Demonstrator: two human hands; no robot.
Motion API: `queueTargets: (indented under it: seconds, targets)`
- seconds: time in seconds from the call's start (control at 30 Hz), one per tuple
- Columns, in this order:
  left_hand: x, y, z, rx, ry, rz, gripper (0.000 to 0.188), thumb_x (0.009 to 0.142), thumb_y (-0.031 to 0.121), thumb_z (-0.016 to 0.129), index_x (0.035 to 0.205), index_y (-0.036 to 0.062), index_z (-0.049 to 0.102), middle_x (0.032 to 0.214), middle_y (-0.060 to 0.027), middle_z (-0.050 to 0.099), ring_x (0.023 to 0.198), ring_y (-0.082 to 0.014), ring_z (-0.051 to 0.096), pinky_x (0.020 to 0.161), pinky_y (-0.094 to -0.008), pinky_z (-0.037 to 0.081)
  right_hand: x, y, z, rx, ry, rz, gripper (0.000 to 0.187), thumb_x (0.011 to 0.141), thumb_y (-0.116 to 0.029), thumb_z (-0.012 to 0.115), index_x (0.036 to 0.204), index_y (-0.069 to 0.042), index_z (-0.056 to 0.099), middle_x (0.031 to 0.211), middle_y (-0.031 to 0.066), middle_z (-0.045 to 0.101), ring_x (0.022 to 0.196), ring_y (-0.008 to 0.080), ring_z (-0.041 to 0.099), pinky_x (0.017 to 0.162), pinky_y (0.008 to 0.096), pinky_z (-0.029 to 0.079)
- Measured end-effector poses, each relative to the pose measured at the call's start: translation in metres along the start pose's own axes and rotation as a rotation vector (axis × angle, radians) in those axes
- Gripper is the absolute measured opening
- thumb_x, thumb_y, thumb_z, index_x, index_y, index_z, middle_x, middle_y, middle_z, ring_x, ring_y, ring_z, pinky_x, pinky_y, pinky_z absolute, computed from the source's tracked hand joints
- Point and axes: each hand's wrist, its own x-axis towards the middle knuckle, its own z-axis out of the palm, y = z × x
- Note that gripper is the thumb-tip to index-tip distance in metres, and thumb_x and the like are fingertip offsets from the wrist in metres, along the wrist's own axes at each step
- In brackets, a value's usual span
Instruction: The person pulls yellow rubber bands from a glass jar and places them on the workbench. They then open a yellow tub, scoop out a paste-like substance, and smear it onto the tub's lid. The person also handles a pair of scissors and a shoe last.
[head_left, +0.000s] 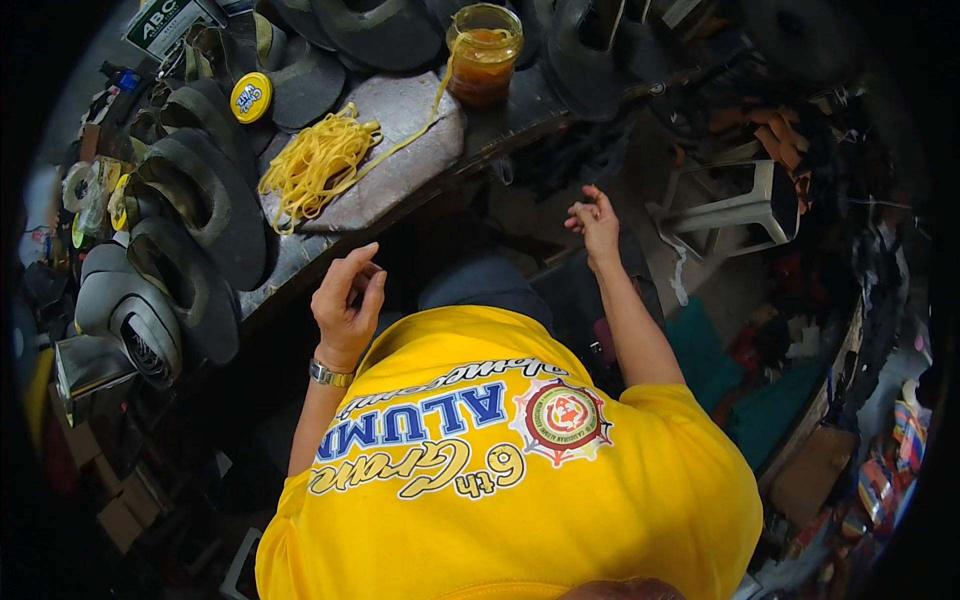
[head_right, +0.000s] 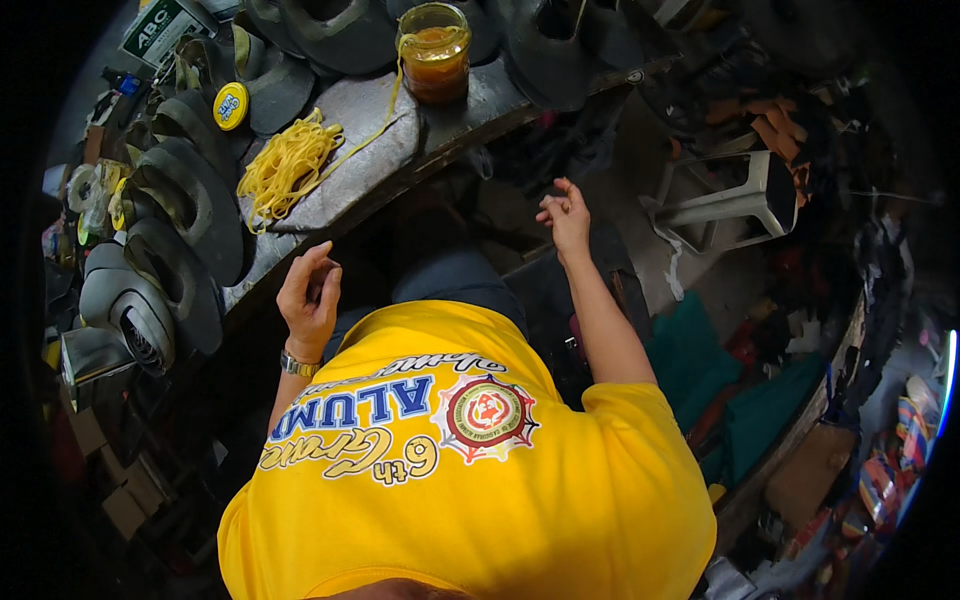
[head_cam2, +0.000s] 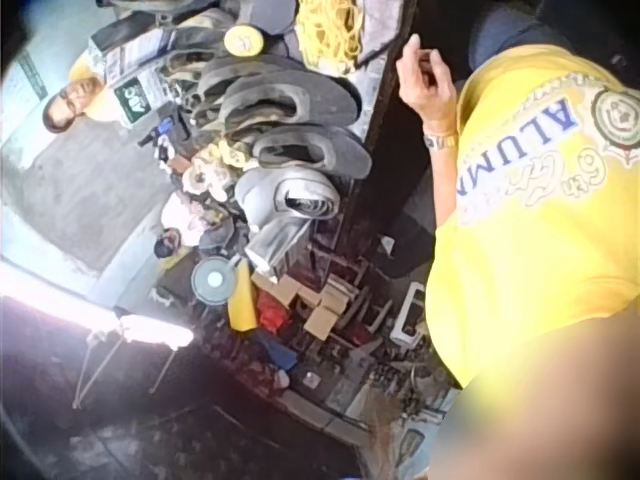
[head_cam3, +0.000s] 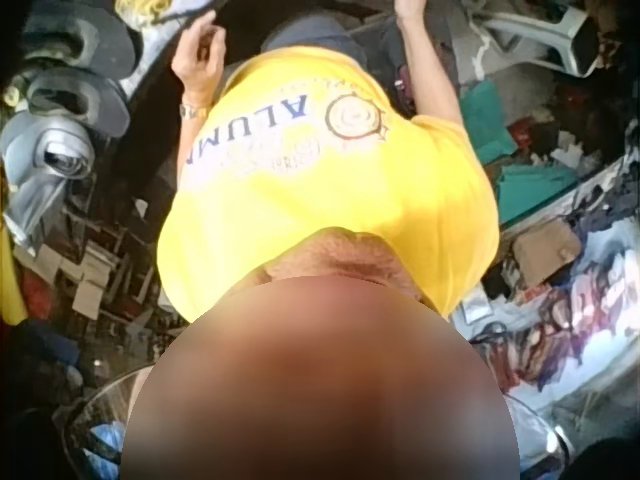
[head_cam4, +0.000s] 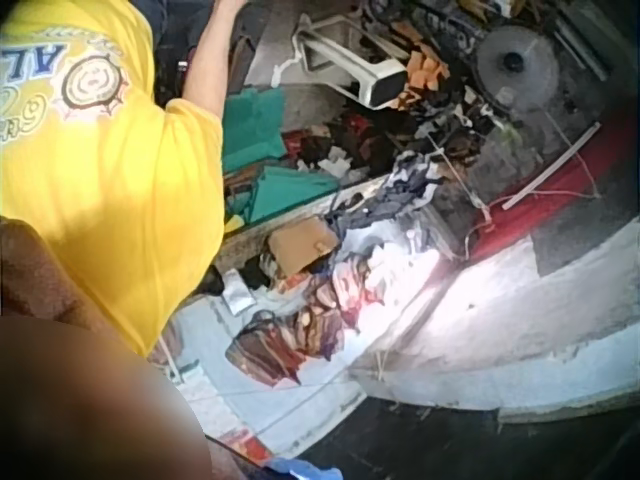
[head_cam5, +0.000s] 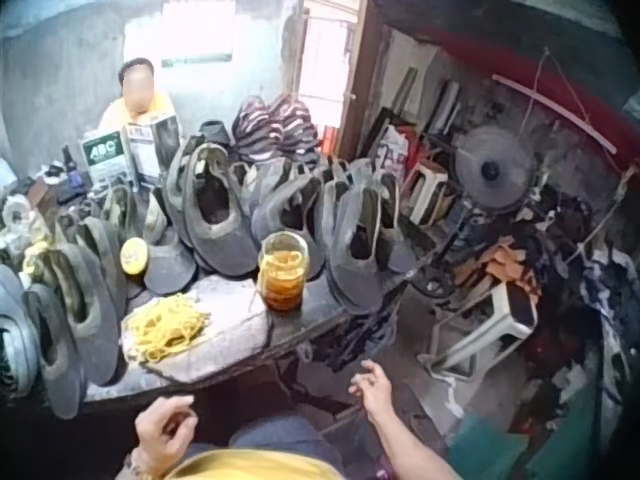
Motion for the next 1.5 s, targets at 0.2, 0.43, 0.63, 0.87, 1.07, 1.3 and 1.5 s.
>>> queueTargets:
  seconds: [0.2,0.43,0.63,0.87,1.07,1.3,1.5]
  targets:
    - [0.004,0.001,0.002,-0.020,-0.023,0.009,0.042,0.082,-0.008,0.070,0.122,0.0044,0.067,0.079,-0.0047,0.064,0.057,-0.0082,0.055,0.052,-0.0215,0.042,0.002,-0.007,0.006,0.088,0.078,0.016,0.046,0.099,-0.014,0.060,0.142,-0.010,0.041,0.088,0.0069,0.068,0.071,0.0118,0.067,0.063,0.0227,0.050]
    - [0.009,0.002,0.002,0.000,0.012,0.023,0.041,0.083,-0.007,0.071,0.122,0.0045,0.067,0.079,-0.0060,0.064,0.057,-0.0110,0.057,0.053,-0.0228,0.044,0.068,-0.104,0.008,0.284,0.234,-0.502,0.040,0.106,-0.024,0.050,0.142,-0.007,0.041,0.094,0.0088,0.066,0.071,0.0123,0.064,0.065,0.0245,0.049]
    - [0.010,0.007,0.002,0.025,0.015,-0.004,0.040,0.083,-0.007,0.070,0.121,0.0046,0.067,0.079,-0.0065,0.064,0.060,-0.0118,0.060,0.053,-0.0229,0.046,0.126,-0.179,0.012,0.256,0.279,-0.698,0.043,0.107,-0.028,0.049,0.143,-0.007,0.042,0.096,0.0086,0.065,0.084,0.0134,0.064,0.078,0.0272,0.049]
    - [0.015,0.008,0.004,0.038,0.003,-0.015,0.040,0.083,-0.007,0.070,0.121,0.0046,0.067,0.079,-0.0061,0.064,0.061,-0.0120,0.061,0.053,-0.0233,0.046,0.184,-0.201,-0.005,0.089,0.554,-0.507,0.055,0.103,-0.037,0.055,0.144,-0.003,0.041,0.114,0.0126,0.057,0.102,0.0222,0.055,0.091,0.0327,0.044]
    - [0.017,0.011,0.011,0.057,-0.049,-0.028,0.040,0.083,-0.007,0.070,0.121,0.0044,0.067,0.079,-0.0063,0.064,0.059,-0.0124,0.060,0.054,-0.0236,0.047,0.212,-0.210,-0.018,-0.025,0.569,-0.364,0.063,0.101,-0.046,0.054,0.146,-0.004,0.039,0.147,0.0205,0.046,0.131,0.0336,0.049,0.105,0.0399,0.039]
    - [0.015,0.008,0.020,-0.021,-0.052,-0.013,0.037,0.084,-0.006,0.071,0.120,0.0045,0.067,0.079,-0.0056,0.062,0.060,-0.0114,0.060,0.055,-0.0242,0.046,0.205,-0.202,-0.028,0.166,0.486,-0.474,0.067,0.097,-0.043,0.063,0.145,-0.004,0.039,0.134,0.0143,0.053,0.119,0.0240,0.052,0.104,0.0375,0.040]
    - [0.019,0.004,0.023,-0.044,-0.105,0.030,0.038,0.085,-0.006,0.070,0.121,0.0065,0.068,0.079,-0.0033,0.062,0.058,-0.0061,0.052,0.052,-0.0201,0.039,0.101,-0.142,-0.053,-0.060,0.144,-0.530,0.066,0.087,0.004,0.058,0.148,-0.006,0.034,0.123,0.0192,0.061,0.106,0.0223,0.064,0.086,0.0297,0.051]
